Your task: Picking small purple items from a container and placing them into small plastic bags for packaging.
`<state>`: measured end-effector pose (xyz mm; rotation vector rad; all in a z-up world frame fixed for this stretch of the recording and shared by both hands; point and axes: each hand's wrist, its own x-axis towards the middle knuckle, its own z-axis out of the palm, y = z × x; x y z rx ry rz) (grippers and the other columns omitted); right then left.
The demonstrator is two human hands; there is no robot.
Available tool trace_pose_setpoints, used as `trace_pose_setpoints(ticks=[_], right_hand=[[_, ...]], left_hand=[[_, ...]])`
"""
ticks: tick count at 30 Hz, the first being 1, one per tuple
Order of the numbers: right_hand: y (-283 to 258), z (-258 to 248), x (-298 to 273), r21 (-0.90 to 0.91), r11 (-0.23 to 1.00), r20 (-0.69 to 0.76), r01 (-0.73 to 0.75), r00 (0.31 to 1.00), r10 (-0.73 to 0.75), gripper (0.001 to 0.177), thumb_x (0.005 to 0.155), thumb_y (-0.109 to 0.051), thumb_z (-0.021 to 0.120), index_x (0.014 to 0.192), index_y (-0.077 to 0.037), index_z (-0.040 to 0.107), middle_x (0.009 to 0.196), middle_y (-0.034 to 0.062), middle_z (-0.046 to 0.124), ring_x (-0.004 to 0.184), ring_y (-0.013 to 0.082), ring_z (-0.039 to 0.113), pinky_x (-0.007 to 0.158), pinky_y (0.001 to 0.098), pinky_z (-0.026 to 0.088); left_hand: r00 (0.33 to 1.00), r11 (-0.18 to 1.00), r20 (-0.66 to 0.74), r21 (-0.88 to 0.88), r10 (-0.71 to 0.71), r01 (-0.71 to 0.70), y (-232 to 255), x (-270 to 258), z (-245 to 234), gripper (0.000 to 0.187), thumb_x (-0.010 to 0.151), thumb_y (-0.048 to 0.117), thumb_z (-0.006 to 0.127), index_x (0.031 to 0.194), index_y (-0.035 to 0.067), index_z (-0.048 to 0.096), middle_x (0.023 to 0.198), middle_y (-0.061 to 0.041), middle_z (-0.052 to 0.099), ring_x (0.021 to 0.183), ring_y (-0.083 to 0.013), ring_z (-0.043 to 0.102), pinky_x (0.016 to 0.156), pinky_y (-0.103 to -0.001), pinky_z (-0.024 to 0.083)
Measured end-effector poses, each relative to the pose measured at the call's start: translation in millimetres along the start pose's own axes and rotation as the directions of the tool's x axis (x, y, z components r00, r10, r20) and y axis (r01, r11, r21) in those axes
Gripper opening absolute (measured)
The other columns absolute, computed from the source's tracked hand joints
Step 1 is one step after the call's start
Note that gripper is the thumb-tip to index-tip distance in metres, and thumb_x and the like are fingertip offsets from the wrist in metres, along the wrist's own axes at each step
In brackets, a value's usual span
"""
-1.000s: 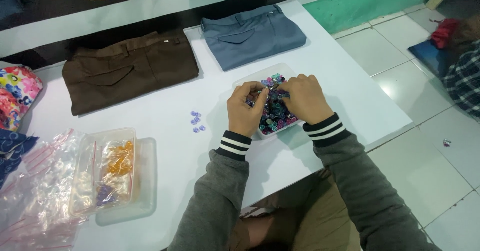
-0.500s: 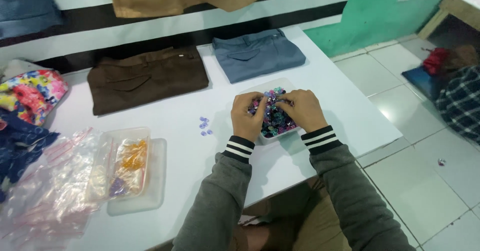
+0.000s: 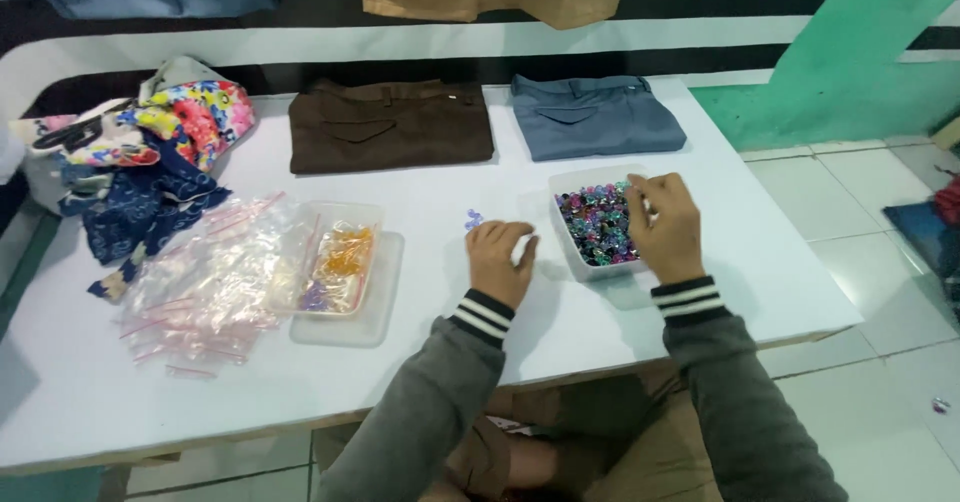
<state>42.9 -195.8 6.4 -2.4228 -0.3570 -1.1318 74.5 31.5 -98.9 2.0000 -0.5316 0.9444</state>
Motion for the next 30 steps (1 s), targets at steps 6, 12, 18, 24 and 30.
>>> trace_pose_setpoints(ticks=[6, 12, 18, 24, 30], right_hand=[[-113.6, 47.2, -25.5, 0.283, 0.950, 0.054, 0.129, 0.987, -0.150, 0.025, 0.090, -0.014, 0.076, 0.115, -0.014, 0.075, 0.083, 0.0049, 0.070, 0.069, 0.0218, 0.066, 0.065, 0.0331, 0.056], [-116.3, 98.6, -29.1, 0.219, 0.896, 0.630, -0.385, 0.757, 0.172, 0.019, 0.093, -0.010, 0.070, 0.111, -0.007, 0.073, 0.090, 0.0109, 0.071, 0.079, 0.0232, 0.072, 0.067, 0.0314, 0.057], [-102.7, 112.0, -27.4, 0.279, 0.852, 0.636, -0.443, 0.750, 0.182, 0.019, 0.092, -0.013, 0.075, 0.110, -0.008, 0.077, 0.093, 0.0138, 0.072, 0.082, 0.0247, 0.072, 0.067, 0.0334, 0.057], [-96.3, 109.3, -29.6, 0.405, 0.772, 0.631, -0.491, 0.761, 0.154, 0.025, 0.090, -0.006, 0.074, 0.115, -0.004, 0.073, 0.091, 0.0134, 0.071, 0.081, 0.0179, 0.065, 0.067, 0.0301, 0.055], [-81.0, 115.1, -31.4, 0.436, 0.756, 0.582, -0.488, 0.794, 0.177, 0.023, 0.090, -0.003, 0.071, 0.113, -0.003, 0.074, 0.088, 0.0120, 0.070, 0.079, 0.0161, 0.064, 0.065, 0.0289, 0.054]], left_hand=[[0.988, 0.946, 0.050, 0.299, -0.146, 0.125, -52.4, -27.1, -45.3, 0.022, 0.077, 0.013, 0.083, 0.092, 0.022, 0.070, 0.082, 0.006, 0.071, 0.094, -0.0204, 0.065, 0.090, -0.040, 0.041], [0.920, 0.891, 0.180, 0.368, -0.348, 0.265, -58.1, -25.5, -56.7, 0.018, 0.081, 0.015, 0.082, 0.093, 0.023, 0.071, 0.086, 0.005, 0.073, 0.101, -0.0188, 0.064, 0.096, -0.038, 0.040], [0.875, 0.884, 0.243, 0.330, -0.418, 0.331, -50.9, -13.1, -59.7, 0.015, 0.083, 0.017, 0.082, 0.094, 0.024, 0.073, 0.088, 0.006, 0.075, 0.101, -0.0176, 0.065, 0.095, -0.036, 0.041], [0.861, 0.893, 0.285, 0.298, -0.421, 0.338, -41.1, -9.5, -67.2, 0.018, 0.084, 0.015, 0.080, 0.099, 0.018, 0.071, 0.091, 0.000, 0.076, 0.103, -0.0212, 0.066, 0.094, -0.037, 0.044], [0.870, 0.887, 0.207, 0.222, -0.448, 0.404, -36.5, -1.9, -75.5, 0.022, 0.089, -0.001, 0.065, 0.106, 0.012, 0.069, 0.092, -0.007, 0.075, 0.097, -0.0270, 0.067, 0.091, -0.036, 0.048]])
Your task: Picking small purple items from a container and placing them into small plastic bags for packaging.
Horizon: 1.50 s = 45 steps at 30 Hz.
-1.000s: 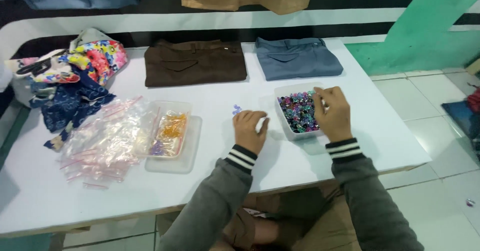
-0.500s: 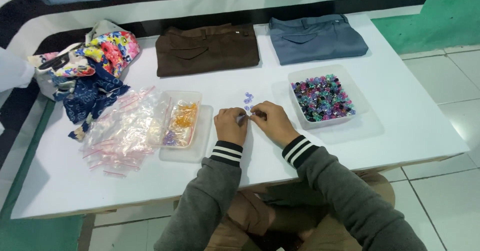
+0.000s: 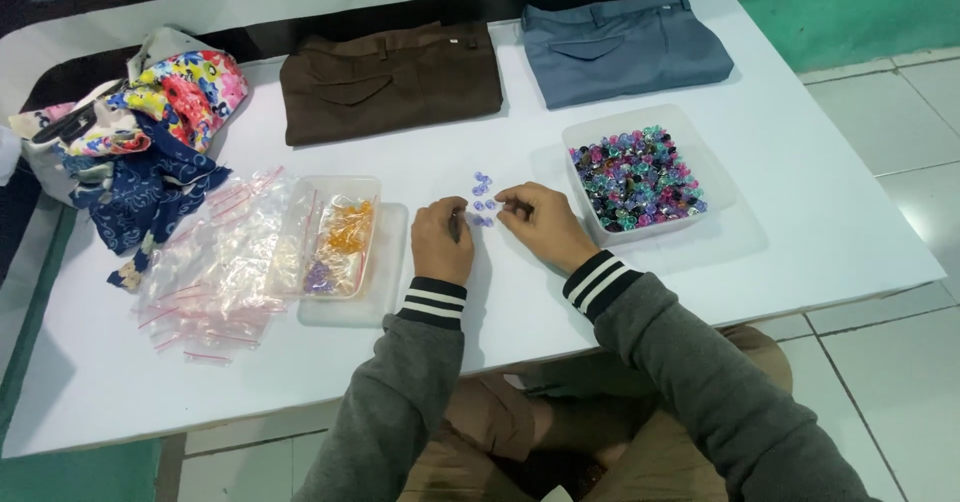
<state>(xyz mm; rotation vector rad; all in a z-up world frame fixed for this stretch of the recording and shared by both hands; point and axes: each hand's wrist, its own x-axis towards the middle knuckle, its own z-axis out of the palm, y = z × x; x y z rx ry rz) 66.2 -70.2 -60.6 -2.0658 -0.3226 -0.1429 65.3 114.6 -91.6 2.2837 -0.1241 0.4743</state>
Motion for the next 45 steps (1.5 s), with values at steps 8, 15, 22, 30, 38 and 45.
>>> trace_pose_setpoints(ticks=[8, 15, 22, 30, 38, 45], right_hand=[[-6.8, -0.3, 14.5, -0.123, 0.992, 0.039, 0.005, 0.999, 0.000, 0.017, 0.093, -0.006, 0.069, 0.108, -0.002, 0.076, 0.086, 0.0134, 0.070, 0.074, 0.0169, 0.066, 0.061, 0.0287, 0.054], [0.2, 1.4, 17.9, -0.094, 0.996, 0.006, 0.002, 1.000, -0.001, 0.019, 0.097, -0.007, 0.065, 0.112, -0.001, 0.074, 0.086, 0.0129, 0.067, 0.074, 0.0167, 0.066, 0.062, 0.0294, 0.053], [-10.1, -1.6, 29.5, -0.131, 0.988, 0.048, 0.086, 0.996, -0.080, 0.025, 0.097, -0.006, 0.064, 0.120, -0.003, 0.072, 0.090, 0.0159, 0.067, 0.076, 0.0210, 0.067, 0.065, 0.0329, 0.054], [-9.7, 1.3, 25.9, -0.190, 0.979, 0.070, 0.076, 0.995, -0.064, 0.022, 0.099, -0.006, 0.062, 0.117, -0.005, 0.074, 0.092, 0.0138, 0.066, 0.077, 0.0236, 0.068, 0.064, 0.0328, 0.054], [2.0, 5.4, 34.7, -0.230, 0.971, 0.013, 0.070, 0.998, -0.069, 0.023, 0.101, -0.008, 0.060, 0.119, -0.004, 0.073, 0.091, 0.0116, 0.064, 0.079, 0.0213, 0.068, 0.064, 0.0306, 0.054], [-1.6, 6.3, 34.5, -0.293, 0.951, 0.015, 0.102, 0.995, -0.102, 0.024, 0.099, -0.007, 0.061, 0.119, -0.006, 0.074, 0.095, 0.0146, 0.066, 0.089, 0.0347, 0.071, 0.074, 0.0409, 0.057]], left_hand=[[0.992, 0.991, 0.129, 0.134, -0.008, -0.009, 11.9, 17.0, -6.6, 0.015, 0.095, 0.011, 0.068, 0.106, 0.016, 0.077, 0.097, -0.002, 0.071, 0.097, -0.0197, 0.063, 0.091, -0.031, 0.047], [0.996, 0.992, 0.084, 0.121, 0.009, -0.019, 5.7, 20.9, -2.4, 0.018, 0.094, 0.006, 0.067, 0.108, 0.011, 0.076, 0.095, -0.007, 0.070, 0.096, -0.0231, 0.065, 0.088, -0.033, 0.051], [0.995, 0.988, 0.102, 0.152, 0.011, -0.027, 6.1, 32.8, -0.4, 0.019, 0.096, 0.010, 0.067, 0.112, 0.014, 0.076, 0.099, -0.005, 0.070, 0.099, -0.0214, 0.065, 0.090, -0.032, 0.050], [0.987, 0.977, 0.147, 0.191, 0.066, -0.094, -1.4, 33.4, 4.2, 0.020, 0.095, 0.012, 0.066, 0.111, 0.017, 0.077, 0.100, -0.005, 0.068, 0.099, -0.0236, 0.065, 0.087, -0.035, 0.050], [0.983, 0.954, 0.162, 0.271, 0.088, -0.130, -0.8, 49.7, 9.3, 0.037, 0.093, 0.005, 0.063, 0.127, 0.018, 0.071, 0.111, -0.008, 0.067, 0.105, -0.0265, 0.065, 0.089, -0.037, 0.050], [0.982, 0.954, 0.154, 0.262, 0.108, -0.146, -19.2, 48.8, 21.1, 0.035, 0.087, 0.002, 0.066, 0.116, 0.020, 0.076, 0.113, -0.006, 0.063, 0.106, -0.0269, 0.063, 0.090, -0.038, 0.048]])
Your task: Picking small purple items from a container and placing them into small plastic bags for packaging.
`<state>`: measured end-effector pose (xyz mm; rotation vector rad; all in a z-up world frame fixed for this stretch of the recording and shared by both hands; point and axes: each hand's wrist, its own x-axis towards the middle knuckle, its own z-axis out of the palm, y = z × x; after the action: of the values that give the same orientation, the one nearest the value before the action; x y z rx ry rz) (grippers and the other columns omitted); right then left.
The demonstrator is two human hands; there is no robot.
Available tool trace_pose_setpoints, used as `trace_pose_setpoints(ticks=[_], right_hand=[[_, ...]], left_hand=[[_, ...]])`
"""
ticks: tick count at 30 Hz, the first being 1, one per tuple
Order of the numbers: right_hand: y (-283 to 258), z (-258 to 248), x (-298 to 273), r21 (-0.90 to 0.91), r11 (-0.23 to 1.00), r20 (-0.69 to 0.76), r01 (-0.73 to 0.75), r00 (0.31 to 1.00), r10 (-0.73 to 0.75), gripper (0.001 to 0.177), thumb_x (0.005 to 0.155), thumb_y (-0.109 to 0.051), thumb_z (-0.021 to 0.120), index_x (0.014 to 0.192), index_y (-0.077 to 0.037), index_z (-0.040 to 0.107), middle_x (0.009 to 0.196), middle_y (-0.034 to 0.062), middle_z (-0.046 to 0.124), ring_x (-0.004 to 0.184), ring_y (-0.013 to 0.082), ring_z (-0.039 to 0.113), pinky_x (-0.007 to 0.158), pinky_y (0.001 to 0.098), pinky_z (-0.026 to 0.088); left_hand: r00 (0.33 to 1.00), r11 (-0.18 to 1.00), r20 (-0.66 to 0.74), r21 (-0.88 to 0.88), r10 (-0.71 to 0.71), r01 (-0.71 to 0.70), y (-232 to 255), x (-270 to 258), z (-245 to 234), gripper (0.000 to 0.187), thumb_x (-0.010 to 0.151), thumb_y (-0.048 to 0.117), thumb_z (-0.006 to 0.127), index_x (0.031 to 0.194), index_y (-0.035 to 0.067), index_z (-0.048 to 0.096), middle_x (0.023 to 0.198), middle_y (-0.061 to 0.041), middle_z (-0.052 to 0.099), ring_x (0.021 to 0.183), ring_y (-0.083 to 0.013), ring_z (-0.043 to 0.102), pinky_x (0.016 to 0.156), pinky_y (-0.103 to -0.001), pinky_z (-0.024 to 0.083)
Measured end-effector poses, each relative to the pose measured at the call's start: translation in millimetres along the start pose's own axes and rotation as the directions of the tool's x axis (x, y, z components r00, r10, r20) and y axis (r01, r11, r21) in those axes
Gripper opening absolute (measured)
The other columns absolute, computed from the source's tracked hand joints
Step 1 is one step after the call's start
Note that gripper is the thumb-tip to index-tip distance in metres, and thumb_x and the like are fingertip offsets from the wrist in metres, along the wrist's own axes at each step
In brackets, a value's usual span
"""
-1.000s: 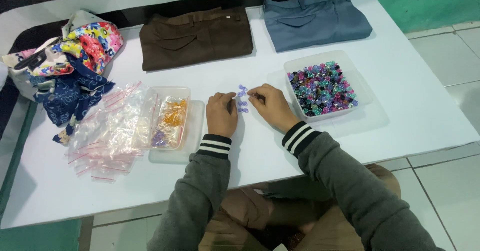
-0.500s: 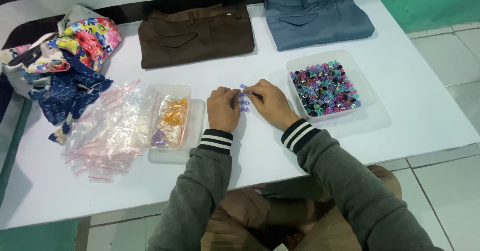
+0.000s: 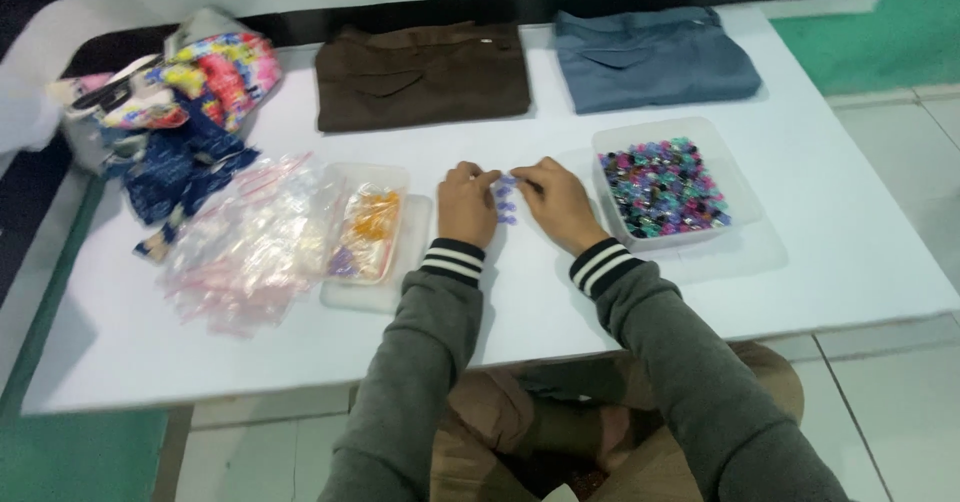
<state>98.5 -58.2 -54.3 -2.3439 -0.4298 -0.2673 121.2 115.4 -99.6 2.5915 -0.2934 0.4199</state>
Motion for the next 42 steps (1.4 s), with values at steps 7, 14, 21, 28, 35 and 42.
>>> trace_pose_setpoints(ticks=[7, 14, 21, 28, 35, 42], right_hand=[[7.8, 8.3, -15.4, 0.056, 0.998, -0.054, 0.023, 0.998, -0.020, 0.028, 0.097, -0.004, 0.061, 0.124, -0.001, 0.069, 0.098, 0.0208, 0.063, 0.092, 0.0379, 0.068, 0.075, 0.0419, 0.057], [-9.5, -1.8, -51.0, 0.033, 0.999, -0.072, -0.040, 0.996, 0.042, 0.029, 0.100, -0.002, 0.061, 0.128, 0.004, 0.063, 0.101, 0.0175, 0.057, 0.094, 0.0295, 0.065, 0.076, 0.0391, 0.057], [-34.1, -9.0, -97.4, 0.014, 0.999, -0.058, -0.046, 0.997, 0.047, 0.025, 0.097, -0.005, 0.066, 0.121, 0.003, 0.067, 0.094, 0.0157, 0.054, 0.088, 0.0289, 0.064, 0.072, 0.0381, 0.058], [-39.2, -5.8, -133.7, -0.017, 0.999, -0.045, -0.047, 0.998, 0.046, 0.023, 0.095, -0.011, 0.070, 0.115, -0.002, 0.071, 0.096, 0.0139, 0.058, 0.089, 0.0290, 0.066, 0.076, 0.0370, 0.060], [-33.1, -0.1, -144.8, -0.017, 1.000, -0.068, -0.007, 0.998, 0.006, 0.021, 0.094, -0.012, 0.070, 0.112, -0.001, 0.072, 0.097, 0.0177, 0.060, 0.089, 0.0338, 0.067, 0.075, 0.0402, 0.061], [-34.6, 0.5, -146.1, -0.024, 1.000, -0.098, 0.012, 0.995, -0.014, 0.018, 0.096, -0.012, 0.067, 0.110, -0.002, 0.073, 0.093, 0.0180, 0.059, 0.087, 0.0350, 0.066, 0.071, 0.0397, 0.060]], left_hand=[[0.990, 0.999, -0.141, 0.005, -0.031, 0.032, 6.2, -28.8, -2.0, 0.041, 0.081, 0.000, 0.068, 0.121, 0.009, 0.070, 0.116, -0.013, 0.063, 0.110, -0.0322, 0.061, 0.092, -0.042, 0.050], [0.994, 0.995, 0.052, -0.011, -0.101, 0.101, 30.9, -82.5, -52.1, 0.046, 0.093, -0.010, 0.053, 0.139, -0.010, 0.053, 0.143, -0.026, 0.051, 0.141, -0.0336, 0.045, 0.121, -0.038, 0.033], [0.984, 0.994, 0.158, 0.088, -0.080, 0.067, 40.4, -143.5, -85.3, 0.048, 0.106, 0.017, 0.040, 0.150, -0.001, 0.045, 0.156, -0.021, 0.040, 0.150, -0.0344, 0.030, 0.127, -0.047, 0.016], [0.977, 0.989, 0.173, 0.103, -0.127, 0.111, 43.5, -190.1, -94.6, 0.061, 0.105, 0.039, 0.032, 0.154, 0.004, 0.040, 0.162, -0.021, 0.034, 0.154, -0.0354, 0.023, 0.127, -0.052, 0.006], [0.994, 0.993, -0.049, 0.054, -0.099, 0.102, 42.8, -233.6, -87.6, 0.067, 0.107, 0.048, 0.028, 0.152, 0.000, 0.042, 0.159, -0.025, 0.038, 0.152, -0.0374, 0.029, 0.126, -0.053, 0.008], [0.987, 0.991, -0.143, 0.099, -0.071, 0.086, 35.6, -258.8, -75.3, 0.069, 0.106, 0.053, 0.031, 0.155, 0.004, 0.035, 0.160, -0.024, 0.034, 0.152, -0.0367, 0.026, 0.126, -0.055, 0.004]])
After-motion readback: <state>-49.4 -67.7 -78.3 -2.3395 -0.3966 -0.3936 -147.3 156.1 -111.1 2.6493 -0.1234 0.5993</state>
